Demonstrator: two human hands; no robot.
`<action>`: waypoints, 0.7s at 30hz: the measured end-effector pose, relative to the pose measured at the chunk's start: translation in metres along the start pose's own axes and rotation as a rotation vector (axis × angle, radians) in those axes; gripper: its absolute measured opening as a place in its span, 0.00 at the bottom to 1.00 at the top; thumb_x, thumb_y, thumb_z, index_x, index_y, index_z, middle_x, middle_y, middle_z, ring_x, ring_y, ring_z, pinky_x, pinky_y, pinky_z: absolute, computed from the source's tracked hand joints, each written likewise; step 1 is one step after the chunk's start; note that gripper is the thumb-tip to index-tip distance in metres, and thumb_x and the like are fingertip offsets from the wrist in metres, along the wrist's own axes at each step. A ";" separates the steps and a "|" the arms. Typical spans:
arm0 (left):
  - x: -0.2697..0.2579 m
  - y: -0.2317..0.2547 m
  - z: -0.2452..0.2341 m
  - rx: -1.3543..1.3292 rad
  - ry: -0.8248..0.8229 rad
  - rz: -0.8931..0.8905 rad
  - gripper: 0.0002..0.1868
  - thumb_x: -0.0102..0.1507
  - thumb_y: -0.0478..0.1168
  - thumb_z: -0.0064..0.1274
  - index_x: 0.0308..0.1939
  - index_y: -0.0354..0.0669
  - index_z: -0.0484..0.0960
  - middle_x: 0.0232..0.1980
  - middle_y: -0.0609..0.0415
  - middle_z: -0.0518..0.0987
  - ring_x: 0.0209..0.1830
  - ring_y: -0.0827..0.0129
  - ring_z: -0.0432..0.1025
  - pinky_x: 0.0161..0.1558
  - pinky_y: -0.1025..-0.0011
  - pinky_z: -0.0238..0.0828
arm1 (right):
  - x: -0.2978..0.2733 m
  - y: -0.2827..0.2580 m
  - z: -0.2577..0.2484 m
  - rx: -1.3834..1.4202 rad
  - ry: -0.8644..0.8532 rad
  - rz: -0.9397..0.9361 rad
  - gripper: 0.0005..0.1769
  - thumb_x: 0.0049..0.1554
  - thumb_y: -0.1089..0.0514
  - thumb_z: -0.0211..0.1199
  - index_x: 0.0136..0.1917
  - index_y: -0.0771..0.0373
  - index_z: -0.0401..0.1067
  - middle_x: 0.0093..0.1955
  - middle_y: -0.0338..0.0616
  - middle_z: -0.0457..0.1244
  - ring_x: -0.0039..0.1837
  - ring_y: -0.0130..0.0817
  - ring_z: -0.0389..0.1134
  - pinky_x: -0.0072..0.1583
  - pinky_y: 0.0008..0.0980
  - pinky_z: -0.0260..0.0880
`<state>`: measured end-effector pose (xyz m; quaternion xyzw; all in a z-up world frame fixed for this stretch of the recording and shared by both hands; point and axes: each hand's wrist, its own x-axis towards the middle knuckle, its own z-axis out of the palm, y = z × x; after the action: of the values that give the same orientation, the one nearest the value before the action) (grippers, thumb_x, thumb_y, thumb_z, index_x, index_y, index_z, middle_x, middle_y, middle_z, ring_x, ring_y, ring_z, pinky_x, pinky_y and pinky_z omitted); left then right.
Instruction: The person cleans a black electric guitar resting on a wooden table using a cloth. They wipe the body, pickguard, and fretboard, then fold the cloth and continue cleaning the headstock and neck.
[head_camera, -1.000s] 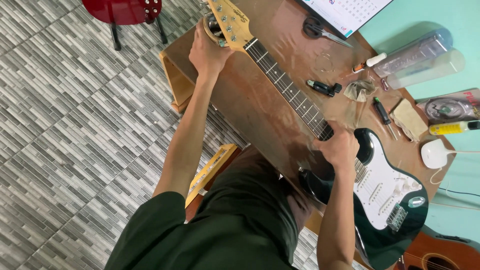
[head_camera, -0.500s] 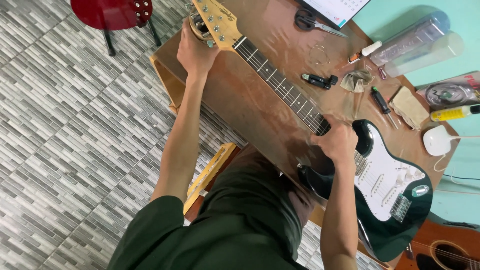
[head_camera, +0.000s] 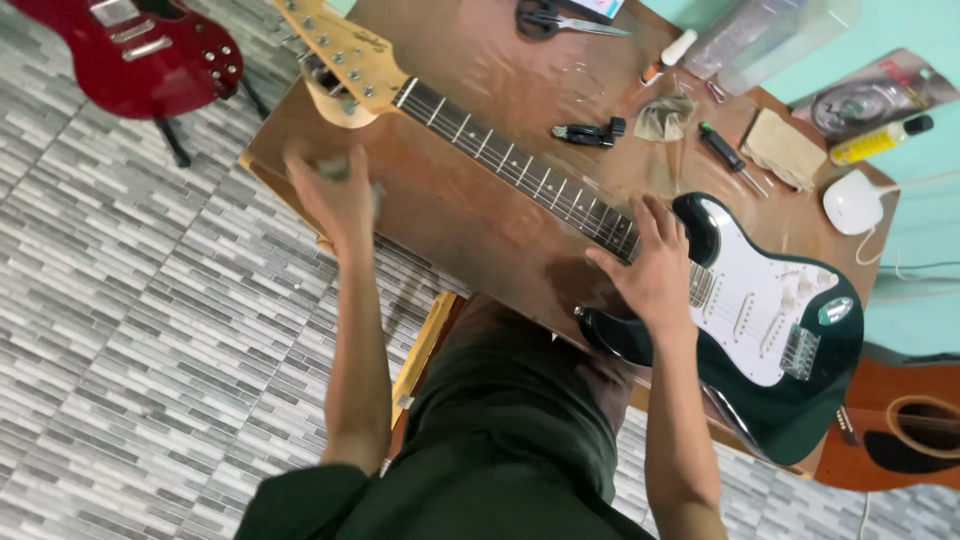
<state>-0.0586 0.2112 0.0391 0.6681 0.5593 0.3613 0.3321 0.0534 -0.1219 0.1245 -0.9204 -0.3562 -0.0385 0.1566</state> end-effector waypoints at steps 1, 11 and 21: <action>-0.039 0.026 -0.021 -0.312 -0.145 -0.021 0.38 0.55 0.49 0.77 0.62 0.45 0.72 0.59 0.48 0.69 0.58 0.58 0.68 0.57 0.56 0.72 | -0.008 -0.004 0.005 0.154 0.126 -0.034 0.38 0.54 0.46 0.76 0.68 0.72 0.70 0.61 0.67 0.62 0.61 0.70 0.66 0.60 0.58 0.67; -0.137 0.048 -0.034 -0.841 -1.165 0.068 0.14 0.64 0.32 0.59 0.54 0.39 0.85 0.47 0.48 0.83 0.45 0.73 0.72 0.51 0.69 0.77 | -0.044 -0.044 0.039 1.114 0.183 0.336 0.12 0.51 0.60 0.78 0.47 0.64 0.81 0.40 0.42 0.70 0.45 0.22 0.67 0.51 0.30 0.72; -0.129 0.062 -0.060 -0.707 -1.058 0.248 0.10 0.63 0.30 0.58 0.46 0.44 0.88 0.26 0.58 0.76 0.28 0.82 0.65 0.33 0.81 0.70 | -0.044 -0.057 -0.008 1.127 0.287 0.240 0.04 0.58 0.69 0.70 0.45 0.69 0.75 0.37 0.40 0.62 0.42 0.24 0.61 0.46 0.26 0.65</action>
<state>-0.0930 0.0769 0.1084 0.6658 0.0864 0.1812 0.7186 -0.0170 -0.1135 0.1388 -0.7146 -0.1905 0.0504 0.6712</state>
